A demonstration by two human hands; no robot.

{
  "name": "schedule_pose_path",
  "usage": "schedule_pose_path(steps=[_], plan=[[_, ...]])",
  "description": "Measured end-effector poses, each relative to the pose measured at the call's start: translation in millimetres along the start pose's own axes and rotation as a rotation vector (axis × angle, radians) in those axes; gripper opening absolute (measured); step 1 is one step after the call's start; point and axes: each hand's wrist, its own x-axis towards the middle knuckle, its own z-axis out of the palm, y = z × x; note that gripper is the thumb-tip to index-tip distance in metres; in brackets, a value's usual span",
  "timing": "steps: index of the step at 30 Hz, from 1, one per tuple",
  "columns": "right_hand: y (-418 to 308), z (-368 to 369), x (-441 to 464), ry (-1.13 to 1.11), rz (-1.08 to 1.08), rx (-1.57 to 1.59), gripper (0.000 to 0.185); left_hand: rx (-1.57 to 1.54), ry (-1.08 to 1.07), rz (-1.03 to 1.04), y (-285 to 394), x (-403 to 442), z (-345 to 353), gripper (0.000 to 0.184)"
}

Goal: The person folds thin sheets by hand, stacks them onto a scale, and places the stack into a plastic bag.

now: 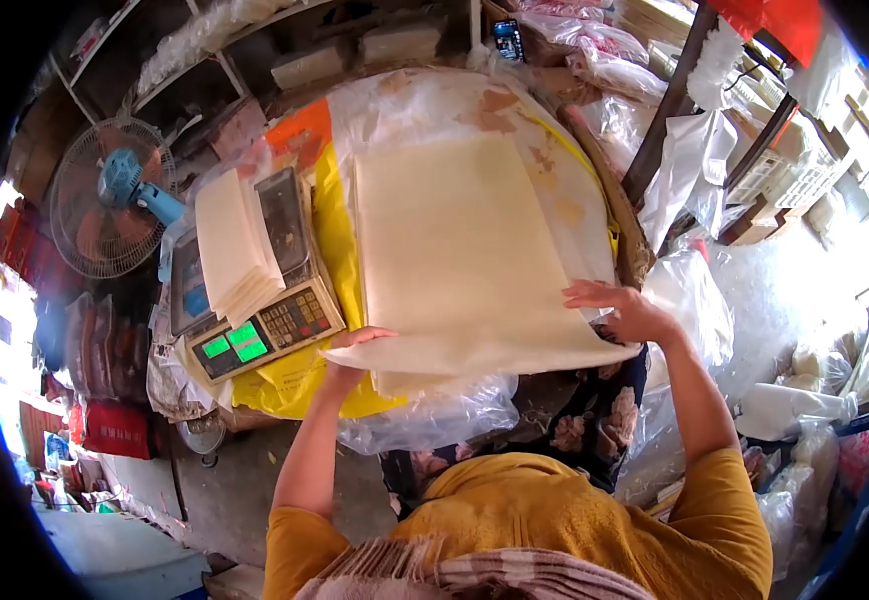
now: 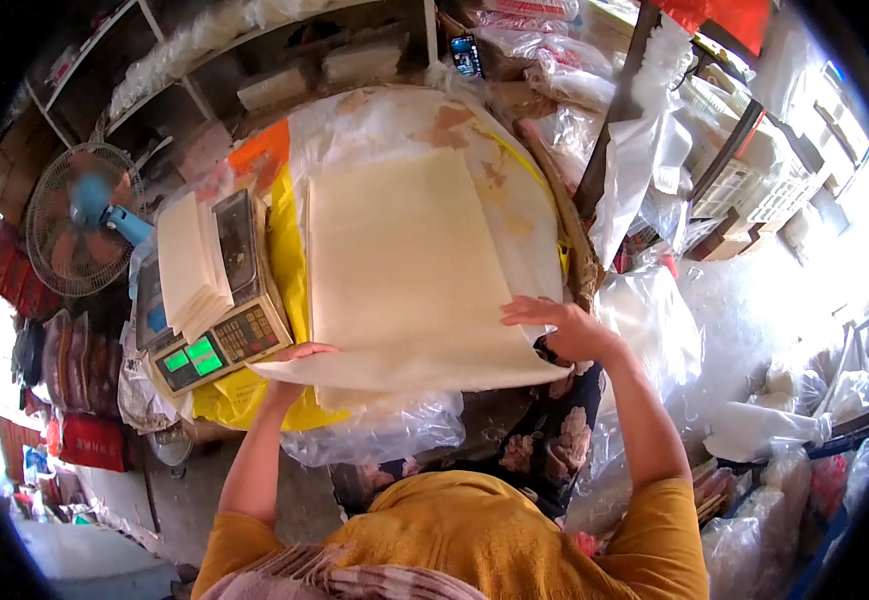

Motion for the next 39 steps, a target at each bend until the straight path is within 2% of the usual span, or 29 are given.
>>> schedule_pose_path(steps=[2,3,4,5,6,8,11,14,18,19,22,25,28,31,34,35,36,38,39], plan=[[10,7,2,-0.06,-0.09,0.067,0.036,-0.027,0.106,-0.097,-3,3,0,0.017],[8,11,5,-0.058,-0.022,0.056,0.032,-0.056,0.184,-0.135,-2,8,2,0.017],[16,17,13,0.052,-0.109,0.028,0.031,-0.086,0.262,-0.17,1,13,3,0.018],[16,18,20,0.125,0.203,0.051,0.03,-0.054,0.26,-0.249,6,18,0,0.017],[4,19,32,0.196,0.517,0.074,0.029,-0.032,0.25,-0.227,-5,25,-3,0.025],[19,28,53,0.368,0.531,0.105,0.028,-0.149,0.385,-0.395,-9,40,5,0.043],[47,49,77,0.559,0.51,0.059,0.03,0.484,0.598,-0.204,0,53,28,0.061],[54,57,85,0.597,0.526,-0.039,0.035,0.818,0.302,0.076,8,57,38,0.067],[52,56,89,0.538,0.594,-0.174,0.044,0.986,-0.028,-0.127,13,48,64,0.074],[50,56,90,0.514,0.599,-0.214,0.047,1.013,-0.015,-0.117,5,46,68,0.079],[4,62,93,0.623,0.375,-0.5,0.054,1.006,0.015,-0.073,-3,44,69,0.081],[21,91,97,0.419,0.159,-0.713,0.052,1.012,0.079,0.019,-3,42,70,0.078],[42,113,93,0.358,0.169,-0.706,0.048,1.045,0.04,-0.008,-1,42,68,0.073],[47,112,91,0.332,0.183,-0.681,0.047,1.058,0.059,0.24,-16,36,45,0.047],[28,109,98,0.25,0.275,-0.642,0.048,1.1,0.116,0.297,-10,32,25,0.023],[12,111,102,0.229,0.236,-0.605,0.047,1.088,0.2,0.374,-2,32,23,0.012],[-7,111,106,0.207,0.198,-0.566,0.047,1.082,0.161,0.382,9,32,21,0.013],[-63,111,113,0.189,-0.048,-0.446,0.046,1.068,0.083,0.394,32,33,15,0.016],[-70,114,123,0.182,-0.04,-0.504,0.045,1.014,0.139,0.451,49,34,14,0.021]])
